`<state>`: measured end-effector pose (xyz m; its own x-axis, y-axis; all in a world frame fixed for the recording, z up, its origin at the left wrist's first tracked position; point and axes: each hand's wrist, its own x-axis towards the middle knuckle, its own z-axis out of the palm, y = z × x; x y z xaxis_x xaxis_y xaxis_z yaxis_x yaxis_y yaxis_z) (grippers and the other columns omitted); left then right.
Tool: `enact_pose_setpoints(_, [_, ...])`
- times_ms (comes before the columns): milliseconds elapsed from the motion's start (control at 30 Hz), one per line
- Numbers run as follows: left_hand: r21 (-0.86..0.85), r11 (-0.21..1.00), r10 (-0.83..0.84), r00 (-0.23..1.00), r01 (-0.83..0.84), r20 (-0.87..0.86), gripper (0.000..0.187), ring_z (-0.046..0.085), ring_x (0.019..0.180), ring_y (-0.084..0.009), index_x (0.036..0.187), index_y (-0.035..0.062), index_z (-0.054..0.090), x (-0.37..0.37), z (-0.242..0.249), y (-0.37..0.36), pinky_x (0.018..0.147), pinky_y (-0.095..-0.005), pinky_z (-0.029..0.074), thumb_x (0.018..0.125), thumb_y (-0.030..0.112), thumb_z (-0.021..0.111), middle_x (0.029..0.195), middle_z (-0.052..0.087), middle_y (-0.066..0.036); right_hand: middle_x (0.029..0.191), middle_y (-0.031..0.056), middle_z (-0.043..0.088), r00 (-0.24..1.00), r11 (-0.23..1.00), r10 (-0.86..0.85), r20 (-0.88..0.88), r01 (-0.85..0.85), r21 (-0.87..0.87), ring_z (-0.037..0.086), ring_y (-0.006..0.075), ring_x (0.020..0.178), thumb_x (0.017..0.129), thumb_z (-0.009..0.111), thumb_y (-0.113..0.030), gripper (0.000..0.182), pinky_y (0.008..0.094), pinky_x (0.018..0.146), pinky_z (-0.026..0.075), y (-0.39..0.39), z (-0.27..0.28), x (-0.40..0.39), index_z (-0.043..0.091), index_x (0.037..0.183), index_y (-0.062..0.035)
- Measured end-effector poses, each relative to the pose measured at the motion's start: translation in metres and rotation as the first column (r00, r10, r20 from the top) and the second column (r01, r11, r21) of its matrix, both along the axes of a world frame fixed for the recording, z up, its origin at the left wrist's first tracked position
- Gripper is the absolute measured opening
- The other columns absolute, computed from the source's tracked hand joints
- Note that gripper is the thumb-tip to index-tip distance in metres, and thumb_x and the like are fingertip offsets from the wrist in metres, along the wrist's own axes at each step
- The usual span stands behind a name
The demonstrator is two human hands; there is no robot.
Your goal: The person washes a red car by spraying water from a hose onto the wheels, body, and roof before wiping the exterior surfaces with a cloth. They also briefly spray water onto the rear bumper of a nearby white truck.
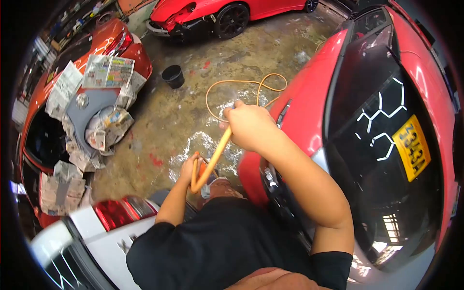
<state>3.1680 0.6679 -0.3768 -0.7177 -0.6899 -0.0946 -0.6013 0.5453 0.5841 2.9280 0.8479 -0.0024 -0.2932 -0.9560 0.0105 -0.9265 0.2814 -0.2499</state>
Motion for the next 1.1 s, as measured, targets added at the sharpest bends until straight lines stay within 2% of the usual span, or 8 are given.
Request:
enact_pose_setpoints(100, [0.075, 0.992, -0.085, 0.978, 0.102, -0.193, 0.025, 0.071, 0.101, -0.0459, 0.117, 0.0135, 0.069, 0.021, -0.072, -0.105, 0.081, -0.0526, 0.055, 0.1, 0.03, 0.065, 0.103, 0.074, -0.023, 0.104, 0.0222, 0.07, 0.996, 0.995, -0.056, 0.076, 0.061, -0.074, 0.072, 0.042, 0.097, 0.097, 0.069, -0.026, 0.023, 0.0522, 0.086, 0.058, -0.094, -0.07, -0.045, 0.072, 0.103, -0.0039])
enact_pose_setpoints(233, [0.257, 0.962, 0.065, 0.993, -0.089, 0.1, 0.026, 0.07, 0.105, -0.0445, 0.118, 0.0095, 0.069, 0.029, 0.008, -0.139, 0.084, -0.0508, 0.055, 0.099, 0.027, 0.066, 0.111, 0.074, -0.022, 0.105, 0.0174, 0.074, 0.969, 0.945, -0.122, 0.215, 0.18, -0.272, 0.073, 0.0398, 0.098, 0.09, 0.076, -0.022, 0.017, 0.0496, 0.088, 0.058, -0.19, -0.142, -0.087, 0.078, 0.101, -0.0088])
enact_pose_setpoints(467, [0.159, 0.958, 0.261, 0.956, -0.24, -0.131, 0.03, 0.073, 0.097, -0.0353, 0.117, 0.0086, 0.068, -0.002, 0.017, -0.214, 0.086, -0.0457, 0.055, 0.107, 0.036, 0.063, 0.099, 0.074, -0.018, 0.094, 0.0139, 0.074, 0.674, 0.865, -0.138, 0.726, 0.439, -0.242, 0.075, 0.0263, 0.083, 0.096, 0.077, -0.021, 0.022, 0.0411, 0.075, 0.058, -0.262, -0.165, -0.142, 0.076, 0.104, -0.0007])
enact_pose_setpoints(633, [0.246, 0.945, 0.26, 0.95, -0.215, -0.172, 0.045, 0.072, 0.095, -0.0265, 0.146, 0.0093, 0.054, -0.067, 0.063, -0.293, 0.087, -0.0413, 0.055, 0.108, 0.031, 0.063, 0.112, 0.072, -0.015, 0.107, 0.016, 0.073, 0.771, 0.774, 0.01, 0.637, 0.397, -0.492, 0.073, 0.0255, 0.089, 0.102, 0.069, -0.019, 0.022, 0.0379, 0.081, 0.058, -0.26, -0.19, -0.191, 0.073, 0.107, 0.0024])
enact_pose_setpoints(767, [0.228, 0.969, 0.145, 0.971, -0.099, -0.192, 0.069, 0.071, 0.109, -0.0306, 0.163, 0.0138, 0.036, -0.135, 0.072, -0.33, 0.096, -0.0409, 0.055, 0.104, 0.03, 0.067, 0.125, 0.071, -0.014, 0.083, 0.0152, 0.074, 0.692, 0.57, -0.41, 0.595, 0.703, -0.425, 0.071, 0.0265, 0.073, 0.106, 0.065, -0.021, 0.018, 0.0414, 0.068, 0.054, -0.235, -0.217, -0.282, 0.074, 0.111, -0.0067])
enact_pose_setpoints(833, [0.218, 0.973, 0.121, 0.978, -0.082, -0.173, 0.072, 0.072, 0.108, -0.0303, 0.162, 0.0133, 0.039, -0.172, 0.06, -0.343, 0.097, -0.0424, 0.054, 0.1, 0.032, 0.071, 0.122, 0.074, -0.014, 0.097, 0.019, 0.078, 0.708, 0.526, -0.581, 0.402, 0.703, -0.479, 0.076, 0.0388, 0.093, 0.107, 0.061, -0.022, 0.021, 0.0473, 0.08, 0.057, -0.218, -0.202, -0.328, 0.075, 0.113, -0.0089])
enact_pose_setpoints(933, [0.274, 0.962, 0.012, 0.999, -0.002, -0.033, 0.067, 0.073, 0.107, -0.0315, 0.158, 0.0127, 0.045, -0.221, 0.025, -0.361, 0.097, -0.0444, 0.055, 0.1, 0.034, 0.071, 0.116, 0.075, -0.014, 0.097, 0.0198, 0.079, 0.482, 0.433, -0.867, 0.13, 0.856, -0.282, 0.077, 0.0405, 0.095, 0.106, 0.056, -0.033, 0.034, 0.0522, 0.089, 0.058, -0.213, -0.185, -0.406, 0.075, 0.119, -0.0078])
enact_pose_setpoints(1100, [0.316, 0.949, -0.089, 0.976, 0.022, 0.2, 0.064, 0.072, 0.107, -0.0348, 0.151, 0.0098, 0.053, -0.271, -0.006, -0.395, 0.096, -0.0455, 0.055, 0.099, 0.041, 0.072, 0.115, 0.076, -0.017, 0.073, 0.0179, 0.074, 0.359, 0.468, -0.815, 0.456, 0.871, 0.15, 0.074, 0.029, 0.055, 0.106, 0.062, -0.037, 0.039, 0.0448, 0.056, 0.062, -0.244, -0.198, -0.539, 0.076, 0.109, -0.0011])
